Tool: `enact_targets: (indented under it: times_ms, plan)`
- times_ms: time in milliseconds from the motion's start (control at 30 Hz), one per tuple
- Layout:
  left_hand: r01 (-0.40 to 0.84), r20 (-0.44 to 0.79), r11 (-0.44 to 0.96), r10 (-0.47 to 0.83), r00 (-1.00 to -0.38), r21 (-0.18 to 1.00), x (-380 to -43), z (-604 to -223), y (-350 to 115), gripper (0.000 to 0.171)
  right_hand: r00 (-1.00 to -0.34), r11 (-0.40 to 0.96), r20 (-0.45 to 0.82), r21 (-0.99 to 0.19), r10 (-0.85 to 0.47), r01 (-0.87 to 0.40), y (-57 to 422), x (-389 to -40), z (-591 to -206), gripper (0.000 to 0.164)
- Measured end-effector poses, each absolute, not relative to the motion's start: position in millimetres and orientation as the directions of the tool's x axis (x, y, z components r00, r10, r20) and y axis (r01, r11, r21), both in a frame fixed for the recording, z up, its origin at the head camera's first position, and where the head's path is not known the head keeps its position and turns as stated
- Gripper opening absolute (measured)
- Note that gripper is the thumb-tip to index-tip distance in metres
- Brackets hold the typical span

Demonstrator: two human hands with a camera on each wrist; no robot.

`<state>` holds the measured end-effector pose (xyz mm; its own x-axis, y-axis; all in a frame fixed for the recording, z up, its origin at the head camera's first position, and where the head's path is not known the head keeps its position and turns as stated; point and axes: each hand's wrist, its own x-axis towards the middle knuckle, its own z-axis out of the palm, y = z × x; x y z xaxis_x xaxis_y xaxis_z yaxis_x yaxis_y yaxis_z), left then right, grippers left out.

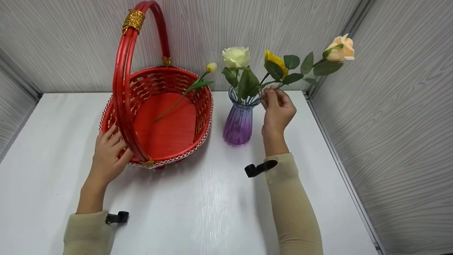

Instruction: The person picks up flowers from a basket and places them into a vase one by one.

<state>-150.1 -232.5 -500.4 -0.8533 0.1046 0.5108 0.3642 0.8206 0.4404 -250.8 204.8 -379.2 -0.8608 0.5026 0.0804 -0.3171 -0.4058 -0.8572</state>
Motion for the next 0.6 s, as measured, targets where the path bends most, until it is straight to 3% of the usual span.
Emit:
enact_targets:
  times_ms: [233,600]
  plan:
    - [0.364,0.520,0.817,0.094,-0.849,0.447,-151.2,-501.0,-232.6,0.044,-0.899,-0.408,0.075,-0.873,0.432,-0.268,209.2,-249.2,-369.6,0.020]
    - [0.355,0.501,0.818,0.097,-0.860,0.453,-151.3,-501.4,-232.4,0.044,-0.888,-0.279,0.212,-0.897,0.407,-0.342,202.3,-246.3,-370.6,0.017]
